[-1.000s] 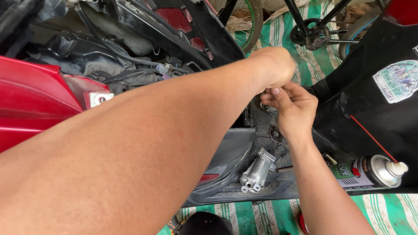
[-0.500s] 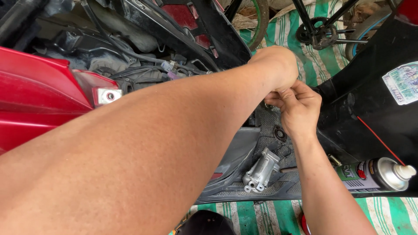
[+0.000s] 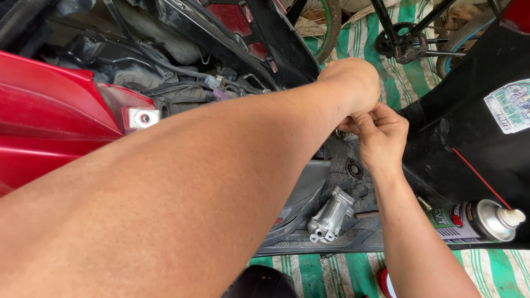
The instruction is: Cleaning and reassembling motorcycle engine components using a brush and solvent spray.
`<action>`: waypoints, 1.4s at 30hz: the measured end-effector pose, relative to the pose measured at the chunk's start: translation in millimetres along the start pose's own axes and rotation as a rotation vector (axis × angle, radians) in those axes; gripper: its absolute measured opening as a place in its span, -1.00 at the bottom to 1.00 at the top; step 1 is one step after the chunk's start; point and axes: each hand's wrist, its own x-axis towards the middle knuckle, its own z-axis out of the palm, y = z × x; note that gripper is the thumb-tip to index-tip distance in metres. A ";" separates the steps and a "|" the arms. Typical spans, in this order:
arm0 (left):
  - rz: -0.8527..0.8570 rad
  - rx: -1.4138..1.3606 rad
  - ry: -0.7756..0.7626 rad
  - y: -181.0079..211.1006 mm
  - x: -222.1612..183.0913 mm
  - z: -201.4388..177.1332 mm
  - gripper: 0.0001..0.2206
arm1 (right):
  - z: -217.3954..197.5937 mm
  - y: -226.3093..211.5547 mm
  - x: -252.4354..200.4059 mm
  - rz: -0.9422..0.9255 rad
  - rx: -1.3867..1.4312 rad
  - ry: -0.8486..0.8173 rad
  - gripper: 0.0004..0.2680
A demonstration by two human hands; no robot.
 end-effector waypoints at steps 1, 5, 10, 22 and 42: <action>-0.001 0.000 -0.001 -1.0 6.2 5.5 -0.49 | 0.6 -0.4 0.9 0.001 0.000 0.000 -0.94; 0.061 -0.005 -0.057 -3.2 31.7 22.4 -0.28 | 2.0 0.5 5.9 0.026 0.048 -0.007 -0.93; 0.082 0.042 -0.099 -0.5 29.6 12.5 -0.21 | -6.2 5.1 4.8 0.063 0.087 -0.035 -0.92; 0.060 0.388 -0.174 6.4 26.1 7.7 -0.34 | -11.7 -2.8 2.1 -0.014 -0.059 -0.068 -0.89; 0.097 -0.026 -0.501 -20.5 -56.9 -123.3 -0.67 | -226.7 20.4 -259.2 0.857 -0.258 -0.075 -0.70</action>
